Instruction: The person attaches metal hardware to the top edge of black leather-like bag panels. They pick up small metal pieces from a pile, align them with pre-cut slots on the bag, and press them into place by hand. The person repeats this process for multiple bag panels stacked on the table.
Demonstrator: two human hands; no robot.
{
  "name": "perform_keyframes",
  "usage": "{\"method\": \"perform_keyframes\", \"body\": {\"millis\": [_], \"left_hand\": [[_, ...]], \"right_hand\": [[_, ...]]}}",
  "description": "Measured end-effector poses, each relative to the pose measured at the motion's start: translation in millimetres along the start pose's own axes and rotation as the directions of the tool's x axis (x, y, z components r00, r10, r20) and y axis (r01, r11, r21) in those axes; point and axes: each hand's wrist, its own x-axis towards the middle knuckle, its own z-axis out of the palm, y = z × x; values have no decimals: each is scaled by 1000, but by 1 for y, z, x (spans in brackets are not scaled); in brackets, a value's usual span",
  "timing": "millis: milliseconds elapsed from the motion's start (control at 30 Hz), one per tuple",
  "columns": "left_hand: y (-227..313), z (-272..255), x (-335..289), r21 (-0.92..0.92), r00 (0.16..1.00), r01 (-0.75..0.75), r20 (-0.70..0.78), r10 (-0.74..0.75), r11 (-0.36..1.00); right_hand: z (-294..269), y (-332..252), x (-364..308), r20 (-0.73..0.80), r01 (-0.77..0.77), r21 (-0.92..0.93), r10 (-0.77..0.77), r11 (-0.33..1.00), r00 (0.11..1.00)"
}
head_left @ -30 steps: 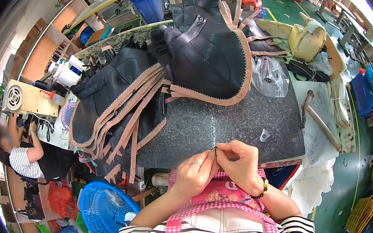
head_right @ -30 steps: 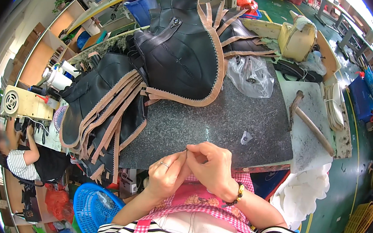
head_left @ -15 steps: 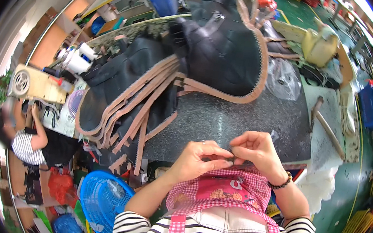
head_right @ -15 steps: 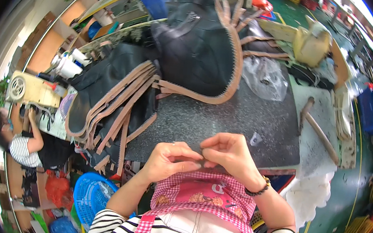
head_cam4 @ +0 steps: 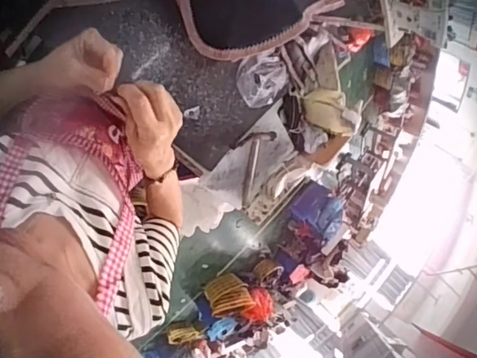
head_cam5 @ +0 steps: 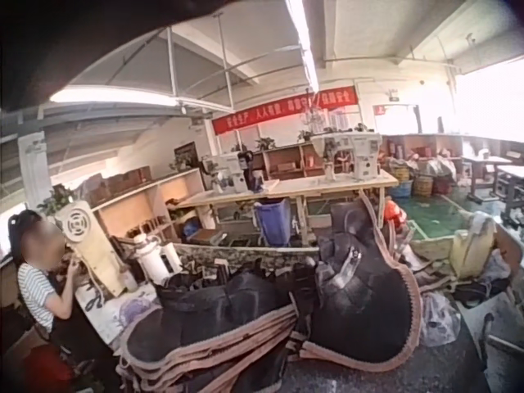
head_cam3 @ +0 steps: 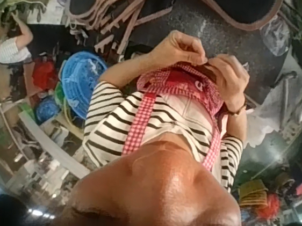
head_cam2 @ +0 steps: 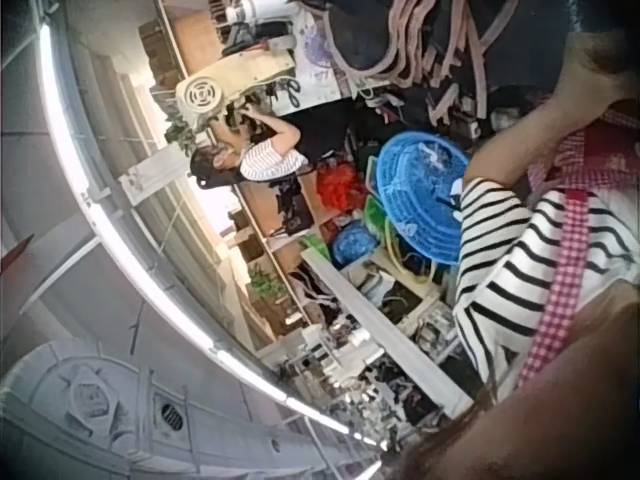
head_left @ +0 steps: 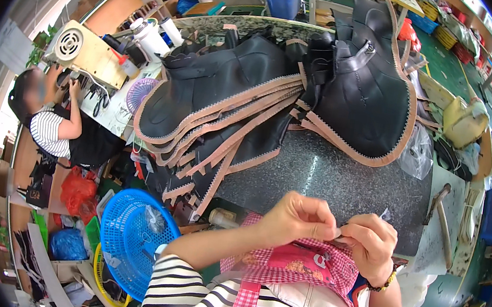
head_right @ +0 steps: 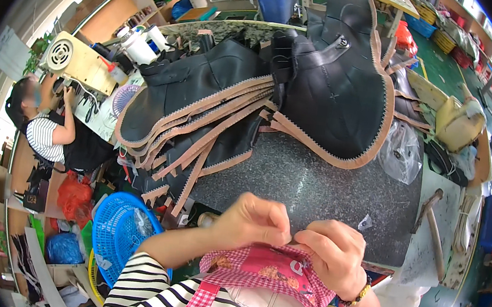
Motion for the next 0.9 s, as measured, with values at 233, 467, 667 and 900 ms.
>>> {"method": "perform_keyframes", "body": {"millis": [233, 467, 667, 900], "left_hand": [[184, -163, 23, 478, 798, 473, 123, 590, -740], [217, -196, 27, 663, 899, 424, -224, 376, -617], [223, -216, 30, 755, 941, 338, -293, 171, -562], [220, -204, 47, 699, 901, 431, -361, 239, -570]], "right_hand": [[-4, 22, -33, -95, -429, 447, 519, 785, 849], [3, 46, -51, -19, -445, 736, 673, 510, 739], [-12, 41, -28, 216, -434, 877, 634, 209, 742], [-20, 46, -42, 201, -365, 913, 580, 181, 789]]}}
